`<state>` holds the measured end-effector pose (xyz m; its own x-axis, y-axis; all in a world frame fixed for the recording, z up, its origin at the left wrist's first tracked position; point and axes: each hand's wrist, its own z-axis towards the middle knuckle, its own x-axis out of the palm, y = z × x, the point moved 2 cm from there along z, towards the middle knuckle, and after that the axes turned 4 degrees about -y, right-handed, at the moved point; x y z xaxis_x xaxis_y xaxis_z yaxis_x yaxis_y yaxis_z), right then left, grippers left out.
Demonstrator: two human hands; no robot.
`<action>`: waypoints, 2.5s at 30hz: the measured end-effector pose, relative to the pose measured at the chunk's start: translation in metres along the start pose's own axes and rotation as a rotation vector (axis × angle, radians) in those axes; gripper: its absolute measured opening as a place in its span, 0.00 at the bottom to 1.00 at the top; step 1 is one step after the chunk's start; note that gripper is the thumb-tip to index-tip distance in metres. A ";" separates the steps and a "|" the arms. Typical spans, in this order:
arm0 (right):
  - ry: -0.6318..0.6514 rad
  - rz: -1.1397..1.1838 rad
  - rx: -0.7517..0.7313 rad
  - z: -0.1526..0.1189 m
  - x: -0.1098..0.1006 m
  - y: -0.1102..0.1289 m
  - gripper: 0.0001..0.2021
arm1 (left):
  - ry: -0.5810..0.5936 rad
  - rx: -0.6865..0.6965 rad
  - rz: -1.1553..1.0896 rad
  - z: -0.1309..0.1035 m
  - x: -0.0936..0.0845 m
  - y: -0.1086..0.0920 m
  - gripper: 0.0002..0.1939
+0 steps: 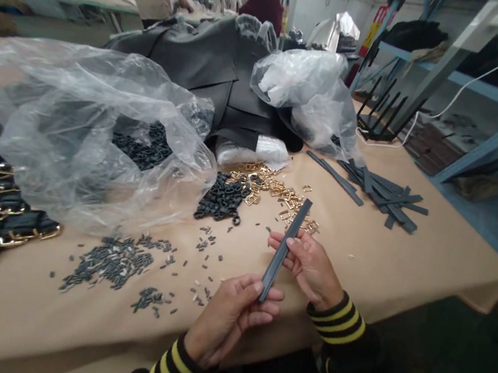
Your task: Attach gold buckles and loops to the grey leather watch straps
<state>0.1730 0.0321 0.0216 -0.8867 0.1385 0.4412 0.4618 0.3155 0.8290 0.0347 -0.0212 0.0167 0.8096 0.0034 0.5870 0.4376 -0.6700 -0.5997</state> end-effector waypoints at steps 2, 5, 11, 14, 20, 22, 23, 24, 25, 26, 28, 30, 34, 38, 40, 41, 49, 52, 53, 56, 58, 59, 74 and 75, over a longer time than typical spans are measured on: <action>0.020 0.014 0.000 0.000 -0.005 -0.002 0.11 | -0.034 0.024 -0.001 0.002 -0.001 0.003 0.09; 0.037 -0.005 -0.012 -0.002 -0.011 -0.003 0.13 | -0.080 0.079 0.028 0.006 -0.001 0.006 0.08; -0.009 -0.769 -0.126 -0.023 -0.024 0.008 0.12 | -0.169 0.193 0.231 0.006 -0.009 0.000 0.10; -0.021 -1.094 -0.559 -0.038 -0.017 0.022 0.08 | -0.071 0.112 0.353 0.004 -0.012 -0.002 0.12; 0.494 -0.991 -0.079 -0.036 -0.007 -0.004 0.07 | -0.102 0.172 0.375 0.007 -0.018 -0.004 0.13; 0.487 -0.786 0.104 -0.031 -0.009 -0.015 0.09 | -0.133 0.199 0.357 0.010 -0.020 -0.004 0.13; 0.481 -0.698 0.156 -0.030 -0.010 -0.019 0.10 | -0.142 0.202 0.351 0.011 -0.021 -0.004 0.14; 0.482 -0.630 0.191 -0.028 -0.011 -0.022 0.11 | -0.150 0.203 0.347 0.011 -0.021 -0.004 0.14; 0.484 -0.580 0.213 -0.027 -0.011 -0.025 0.12 | -0.160 0.203 0.343 0.012 -0.021 -0.005 0.15; 0.485 -0.544 0.225 -0.026 -0.011 -0.026 0.12 | -0.169 0.203 0.340 0.012 -0.022 -0.005 0.15; 0.488 -0.495 0.244 -0.025 -0.011 -0.027 0.13 | -0.188 0.201 0.330 0.012 -0.022 -0.007 0.16; 0.486 -0.457 0.261 -0.025 -0.011 -0.028 0.12 | -0.201 0.203 0.322 0.012 -0.021 -0.008 0.16; 0.471 -0.410 0.231 -0.027 -0.008 -0.029 0.10 | -0.197 0.230 0.352 0.014 -0.021 -0.007 0.16; 0.487 -0.374 0.136 -0.030 0.000 -0.032 0.09 | -0.172 0.243 0.496 0.018 -0.020 -0.003 0.15; 0.477 -0.355 0.118 -0.030 0.004 -0.034 0.09 | -0.217 0.315 0.579 0.018 -0.019 -0.002 0.12; 0.463 -0.348 0.111 -0.030 0.005 -0.034 0.09 | -0.270 0.393 0.630 0.016 -0.019 -0.003 0.10; 0.401 -0.423 0.100 -0.027 0.009 -0.031 0.10 | -0.312 0.773 1.007 -0.006 -0.012 -0.006 0.08; 0.422 -0.452 0.093 -0.029 0.011 -0.033 0.09 | -0.343 0.682 1.049 -0.005 -0.016 -0.005 0.10; 0.428 -0.448 0.090 -0.030 0.011 -0.033 0.09 | -0.346 0.647 1.057 -0.004 -0.017 -0.006 0.12; 0.420 -0.423 0.103 -0.030 0.009 -0.031 0.09 | -0.378 0.676 1.118 -0.001 -0.024 -0.019 0.10; 0.376 -0.397 0.113 -0.026 0.005 -0.030 0.09 | -0.484 0.859 1.229 0.002 -0.029 -0.036 0.08; 0.346 -0.380 0.117 -0.023 0.004 -0.029 0.09 | -0.549 0.960 1.300 0.004 -0.031 -0.045 0.09; 0.189 -0.177 0.245 -0.004 -0.006 -0.024 0.16 | -0.508 0.856 1.523 0.079 -0.037 -0.088 0.05; 0.190 -0.174 0.246 -0.004 -0.006 -0.024 0.16 | -0.496 0.846 1.477 0.075 -0.039 -0.087 0.04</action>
<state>0.1678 0.0204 0.0005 -0.9204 -0.1066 0.3761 0.2645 0.5386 0.8000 -0.0054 0.0927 0.0054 0.6400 0.1190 -0.7591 -0.7637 0.2075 -0.6114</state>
